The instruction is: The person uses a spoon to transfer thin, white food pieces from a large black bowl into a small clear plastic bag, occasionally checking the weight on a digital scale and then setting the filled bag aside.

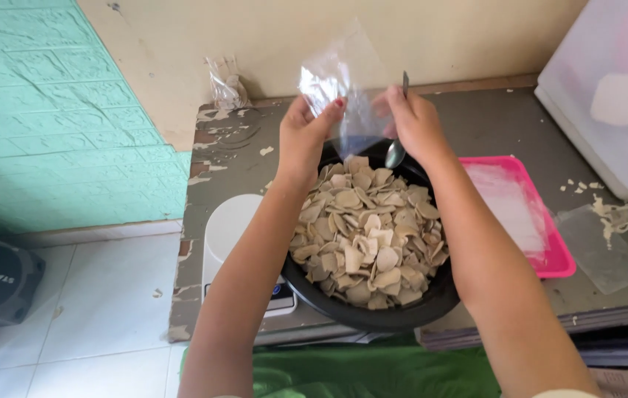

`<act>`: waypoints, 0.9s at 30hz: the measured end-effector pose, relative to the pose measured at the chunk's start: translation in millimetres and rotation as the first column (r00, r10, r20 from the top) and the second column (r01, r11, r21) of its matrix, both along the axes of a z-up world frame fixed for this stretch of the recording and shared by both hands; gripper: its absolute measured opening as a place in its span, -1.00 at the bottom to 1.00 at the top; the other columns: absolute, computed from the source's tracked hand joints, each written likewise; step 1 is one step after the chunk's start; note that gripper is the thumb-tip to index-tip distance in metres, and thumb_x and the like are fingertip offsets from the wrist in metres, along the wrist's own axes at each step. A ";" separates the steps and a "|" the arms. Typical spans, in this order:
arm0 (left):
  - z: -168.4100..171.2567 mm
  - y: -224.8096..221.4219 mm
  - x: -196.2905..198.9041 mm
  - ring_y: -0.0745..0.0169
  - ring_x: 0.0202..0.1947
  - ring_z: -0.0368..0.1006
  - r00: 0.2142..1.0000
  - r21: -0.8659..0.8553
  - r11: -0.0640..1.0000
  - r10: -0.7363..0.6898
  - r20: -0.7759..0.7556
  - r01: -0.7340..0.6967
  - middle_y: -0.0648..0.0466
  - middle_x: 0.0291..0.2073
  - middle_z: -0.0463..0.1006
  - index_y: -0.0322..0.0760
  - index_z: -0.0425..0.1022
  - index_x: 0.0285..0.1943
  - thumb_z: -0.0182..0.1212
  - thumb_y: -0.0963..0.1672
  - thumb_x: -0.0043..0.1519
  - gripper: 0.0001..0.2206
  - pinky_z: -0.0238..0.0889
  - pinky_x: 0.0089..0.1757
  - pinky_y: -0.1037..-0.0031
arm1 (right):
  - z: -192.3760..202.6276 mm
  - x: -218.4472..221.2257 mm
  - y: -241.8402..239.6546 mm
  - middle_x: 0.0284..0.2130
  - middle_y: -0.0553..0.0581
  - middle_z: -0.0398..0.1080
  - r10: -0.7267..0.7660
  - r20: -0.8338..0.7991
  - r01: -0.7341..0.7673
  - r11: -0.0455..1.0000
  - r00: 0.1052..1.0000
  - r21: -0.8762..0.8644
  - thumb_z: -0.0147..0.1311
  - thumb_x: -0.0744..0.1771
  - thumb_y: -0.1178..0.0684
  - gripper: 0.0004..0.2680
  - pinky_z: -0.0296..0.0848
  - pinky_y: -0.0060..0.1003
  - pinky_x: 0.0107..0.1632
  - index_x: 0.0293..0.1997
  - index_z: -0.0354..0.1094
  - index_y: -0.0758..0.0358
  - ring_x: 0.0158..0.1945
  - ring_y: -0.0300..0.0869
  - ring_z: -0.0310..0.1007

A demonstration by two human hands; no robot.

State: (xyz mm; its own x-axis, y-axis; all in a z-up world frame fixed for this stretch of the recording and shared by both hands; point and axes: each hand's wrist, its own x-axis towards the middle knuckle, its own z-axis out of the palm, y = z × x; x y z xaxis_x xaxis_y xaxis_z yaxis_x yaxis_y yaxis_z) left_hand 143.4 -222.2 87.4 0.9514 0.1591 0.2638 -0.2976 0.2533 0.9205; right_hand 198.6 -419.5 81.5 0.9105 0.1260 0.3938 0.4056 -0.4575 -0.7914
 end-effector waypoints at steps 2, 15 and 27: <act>-10.6 2.5 4.8 0.48 -0.20 0.56 0.999 -0.015 1.000 -0.021 -0.026 0.020 0.21 -0.31 0.67 -0.10 0.59 0.01 0.45 0.00 0.16 -0.70 0.44 -0.21 0.60 | 1.5 4.7 -10.1 -0.28 0.04 0.55 -0.035 0.033 0.037 0.998 0.999 -0.060 -0.32 0.48 -0.26 -0.63 0.49 -0.28 -0.24 -0.09 0.52 0.00 -0.34 -0.12 0.57; -13.3 20.2 -21.5 0.26 -0.22 0.67 0.961 -0.056 0.967 -0.253 -0.111 0.248 -0.06 -0.13 0.72 -0.31 0.56 0.15 0.33 -0.19 0.21 -0.69 0.57 -0.24 0.54 | 29.0 -27.0 -13.8 -0.33 0.02 0.52 -0.111 0.060 0.099 0.978 0.992 0.184 -0.11 0.45 -0.23 -0.69 0.56 -0.52 -0.25 -0.13 0.45 0.19 -0.39 -0.31 0.51; -12.5 11.4 -37.4 0.58 -0.10 0.66 0.984 0.548 0.823 0.077 0.160 -0.153 0.28 -0.17 0.75 -0.06 0.57 0.05 0.27 -0.15 0.26 -0.80 0.49 -0.06 0.68 | 45.8 -32.0 -17.3 -0.44 0.12 0.47 -0.230 0.035 0.075 0.452 0.973 0.889 0.08 0.23 -0.30 -0.66 0.57 -0.32 -0.26 -0.23 0.40 0.20 -0.44 -0.19 0.49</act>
State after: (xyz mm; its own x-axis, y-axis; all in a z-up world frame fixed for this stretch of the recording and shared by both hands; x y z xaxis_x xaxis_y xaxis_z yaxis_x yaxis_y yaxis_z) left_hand 106.0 -210.8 74.8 0.8882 0.0551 0.4561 -0.4142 -0.3331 0.8470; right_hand 166.6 -436.8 127.3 0.8083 -0.4917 0.3239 0.5345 0.3821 -0.7538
